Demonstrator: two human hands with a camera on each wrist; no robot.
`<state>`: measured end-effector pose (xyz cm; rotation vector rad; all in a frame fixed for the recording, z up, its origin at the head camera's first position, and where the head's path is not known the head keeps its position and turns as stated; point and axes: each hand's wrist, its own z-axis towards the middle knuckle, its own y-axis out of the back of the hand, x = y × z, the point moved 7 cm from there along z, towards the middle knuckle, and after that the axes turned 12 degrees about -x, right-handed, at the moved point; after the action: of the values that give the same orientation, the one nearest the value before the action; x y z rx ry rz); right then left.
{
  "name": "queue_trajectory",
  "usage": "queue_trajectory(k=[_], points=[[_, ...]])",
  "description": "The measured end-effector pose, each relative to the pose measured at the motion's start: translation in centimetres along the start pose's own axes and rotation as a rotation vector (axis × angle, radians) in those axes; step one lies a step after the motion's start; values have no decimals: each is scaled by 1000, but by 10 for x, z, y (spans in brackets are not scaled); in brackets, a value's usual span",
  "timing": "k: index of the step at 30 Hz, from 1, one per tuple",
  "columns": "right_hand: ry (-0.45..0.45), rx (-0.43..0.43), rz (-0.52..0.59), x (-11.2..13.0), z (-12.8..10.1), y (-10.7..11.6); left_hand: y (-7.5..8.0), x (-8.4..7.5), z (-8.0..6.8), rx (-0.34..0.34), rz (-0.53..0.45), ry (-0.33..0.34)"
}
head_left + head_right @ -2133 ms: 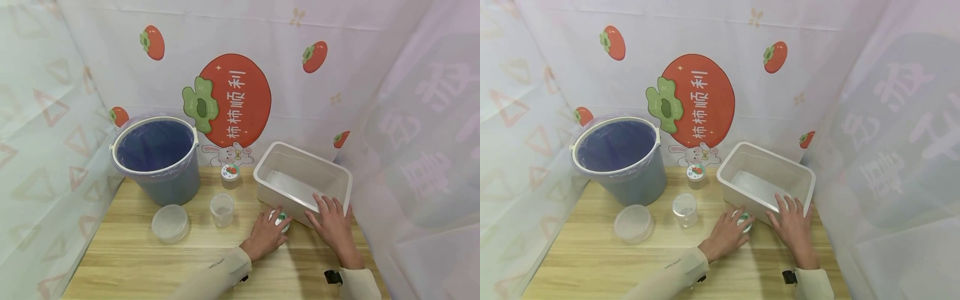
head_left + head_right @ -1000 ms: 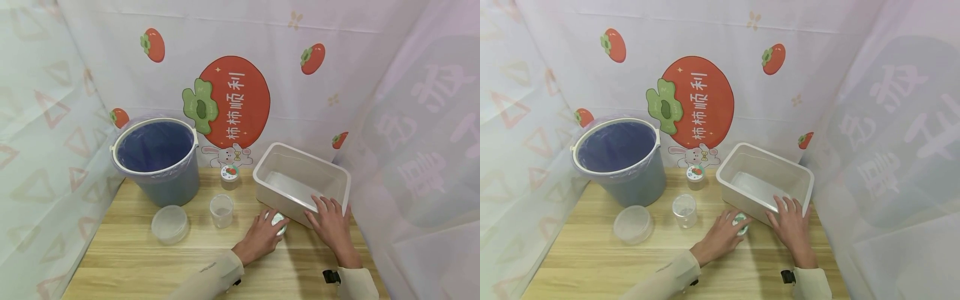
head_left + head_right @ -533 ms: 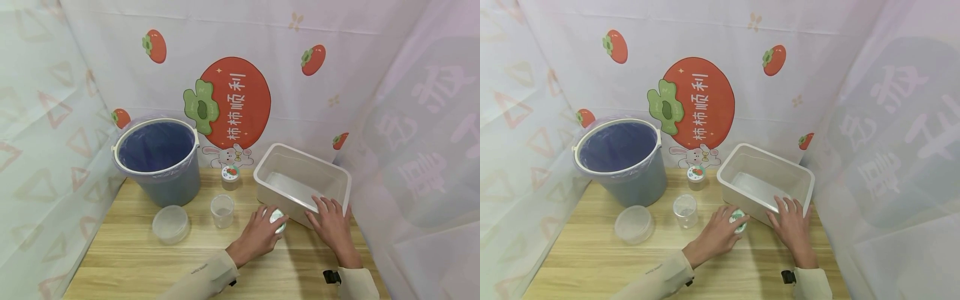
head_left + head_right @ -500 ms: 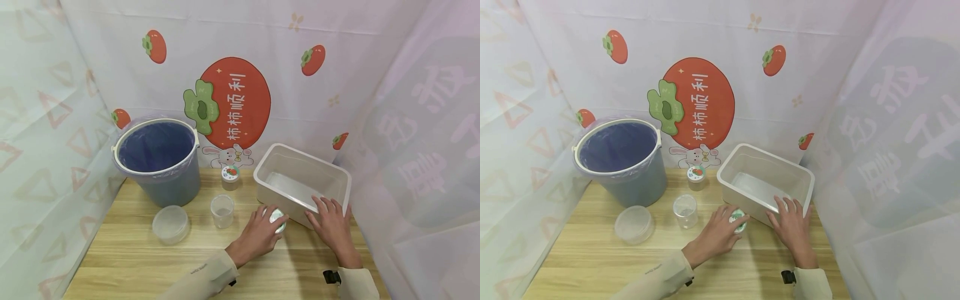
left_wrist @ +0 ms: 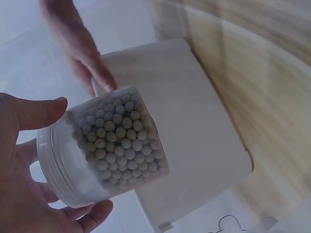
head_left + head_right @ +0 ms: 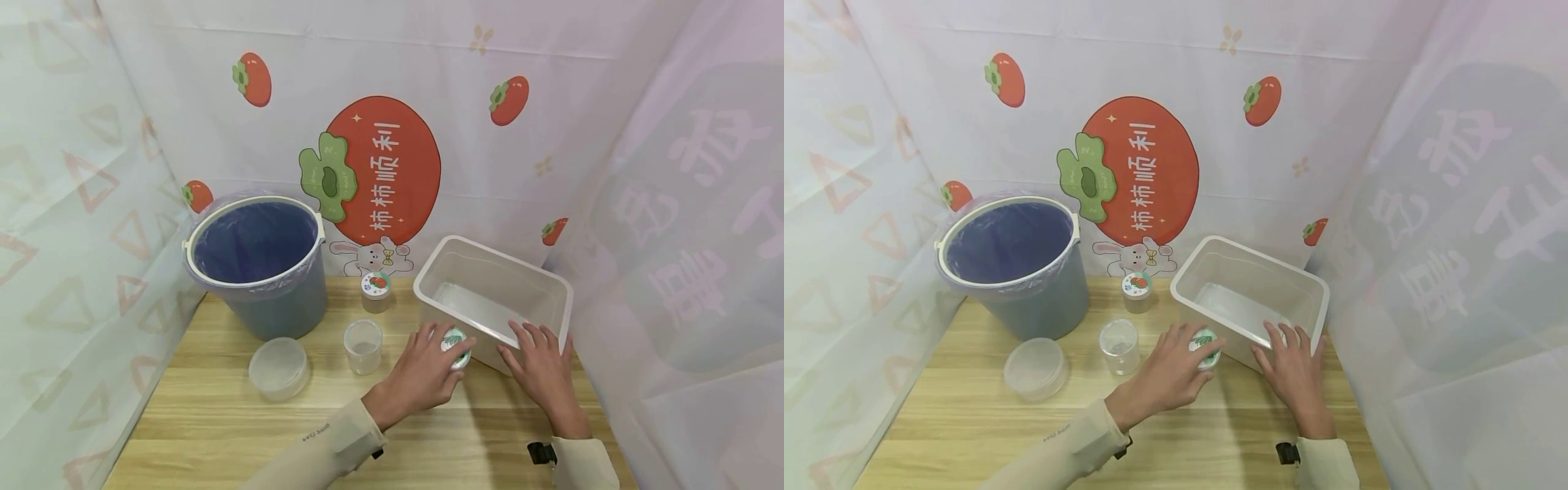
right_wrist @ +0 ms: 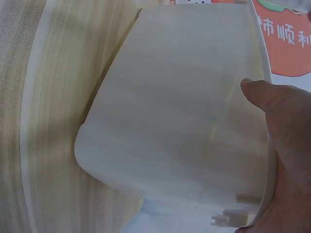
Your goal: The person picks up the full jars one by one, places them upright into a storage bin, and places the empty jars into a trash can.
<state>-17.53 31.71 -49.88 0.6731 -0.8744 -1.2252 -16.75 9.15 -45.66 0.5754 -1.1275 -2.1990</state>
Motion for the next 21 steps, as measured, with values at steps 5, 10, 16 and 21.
queue_trajectory(k=[5, 10, 16, 21], points=[[3, -8, -4, 0, 0, 1, 11, 2, 10, 17, -10, 15], [6, -12, -8, 1, 0, 2, 23, 4, 22, 7, -19, 33], [7, -14, -13, 1, 0, 2, 37, 5, 39, -50, -34, 26], [9, -13, -16, 2, 0, 2, 41, 10, 53, -59, -76, 47]])
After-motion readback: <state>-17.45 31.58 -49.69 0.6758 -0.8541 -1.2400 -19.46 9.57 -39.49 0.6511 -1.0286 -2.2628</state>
